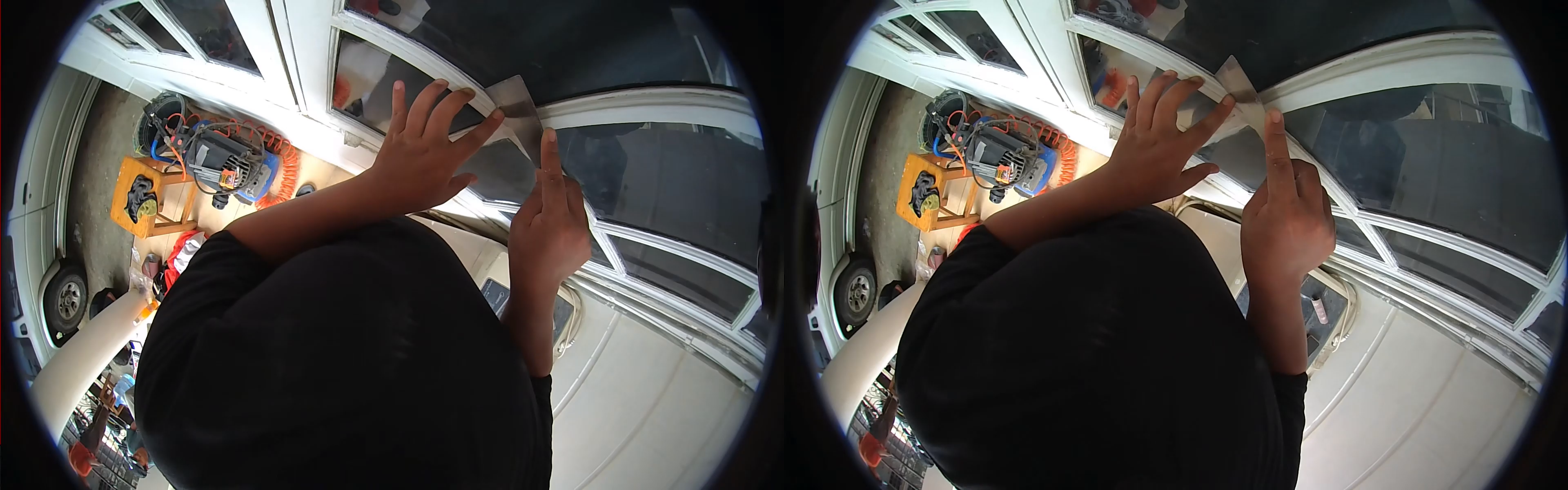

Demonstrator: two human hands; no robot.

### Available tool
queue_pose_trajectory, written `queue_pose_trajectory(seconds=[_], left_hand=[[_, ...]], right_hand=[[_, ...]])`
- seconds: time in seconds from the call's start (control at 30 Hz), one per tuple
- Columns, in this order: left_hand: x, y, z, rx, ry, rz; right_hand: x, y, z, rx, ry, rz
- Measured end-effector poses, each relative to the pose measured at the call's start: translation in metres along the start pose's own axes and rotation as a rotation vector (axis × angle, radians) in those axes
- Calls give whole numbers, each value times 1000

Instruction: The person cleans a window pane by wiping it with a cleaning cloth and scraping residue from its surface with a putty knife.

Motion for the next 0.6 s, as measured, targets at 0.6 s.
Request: queue_pose_trajectory(seconds=[0.6], left_hand=[[0,-1,-1,22,23,-9]], right_hand=[[1,-1,-4,-51,-67,-60]])
Point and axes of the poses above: each hand's wrist, its own x-axis away from the middle knuckle, its own z-axis out of the back of the hand, y = z × x, the point moved 4 cm from there along -x, towards the middle knuckle, and after that the axes turned 7 degrees about z, right-handed, at the moved point
